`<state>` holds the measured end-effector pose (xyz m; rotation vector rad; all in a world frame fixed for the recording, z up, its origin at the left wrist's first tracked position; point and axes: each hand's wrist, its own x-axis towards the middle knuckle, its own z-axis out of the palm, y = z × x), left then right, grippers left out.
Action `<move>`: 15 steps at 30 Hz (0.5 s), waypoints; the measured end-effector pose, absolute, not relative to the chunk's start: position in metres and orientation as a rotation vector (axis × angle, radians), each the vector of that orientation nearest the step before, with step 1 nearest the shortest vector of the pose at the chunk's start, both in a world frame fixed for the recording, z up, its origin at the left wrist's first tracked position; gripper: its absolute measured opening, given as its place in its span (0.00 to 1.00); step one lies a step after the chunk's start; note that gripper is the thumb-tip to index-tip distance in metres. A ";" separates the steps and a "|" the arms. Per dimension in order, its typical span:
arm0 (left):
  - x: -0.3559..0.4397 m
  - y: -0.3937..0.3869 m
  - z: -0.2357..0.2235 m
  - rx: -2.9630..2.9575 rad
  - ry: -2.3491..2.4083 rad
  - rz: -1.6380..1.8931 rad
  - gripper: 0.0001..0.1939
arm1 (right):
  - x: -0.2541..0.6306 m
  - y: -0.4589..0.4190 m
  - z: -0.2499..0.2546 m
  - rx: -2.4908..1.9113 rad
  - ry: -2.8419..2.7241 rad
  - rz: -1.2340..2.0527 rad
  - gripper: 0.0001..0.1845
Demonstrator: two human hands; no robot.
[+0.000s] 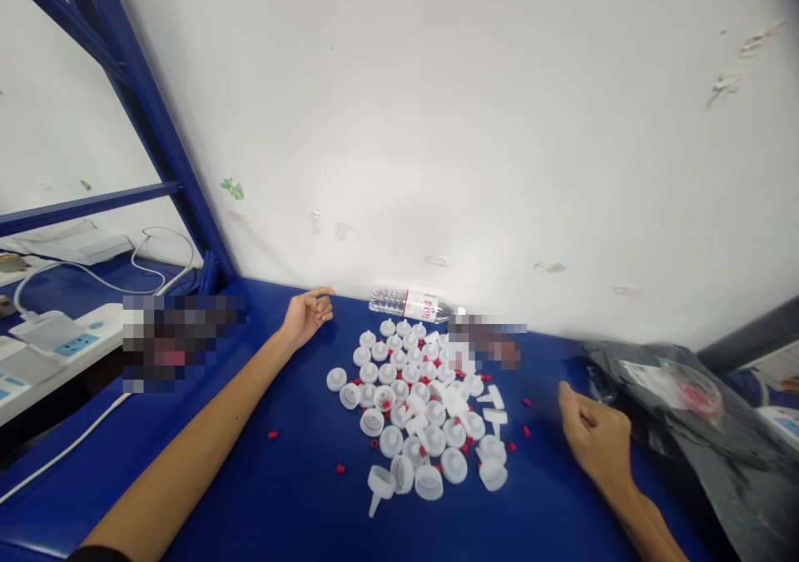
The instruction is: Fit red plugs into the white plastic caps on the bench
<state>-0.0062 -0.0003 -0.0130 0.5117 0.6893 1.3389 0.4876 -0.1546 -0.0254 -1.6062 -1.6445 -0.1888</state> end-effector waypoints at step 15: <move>-0.009 0.003 -0.014 0.541 0.716 1.320 0.18 | 0.486 -0.154 -0.025 -1.573 -1.681 -0.143 0.28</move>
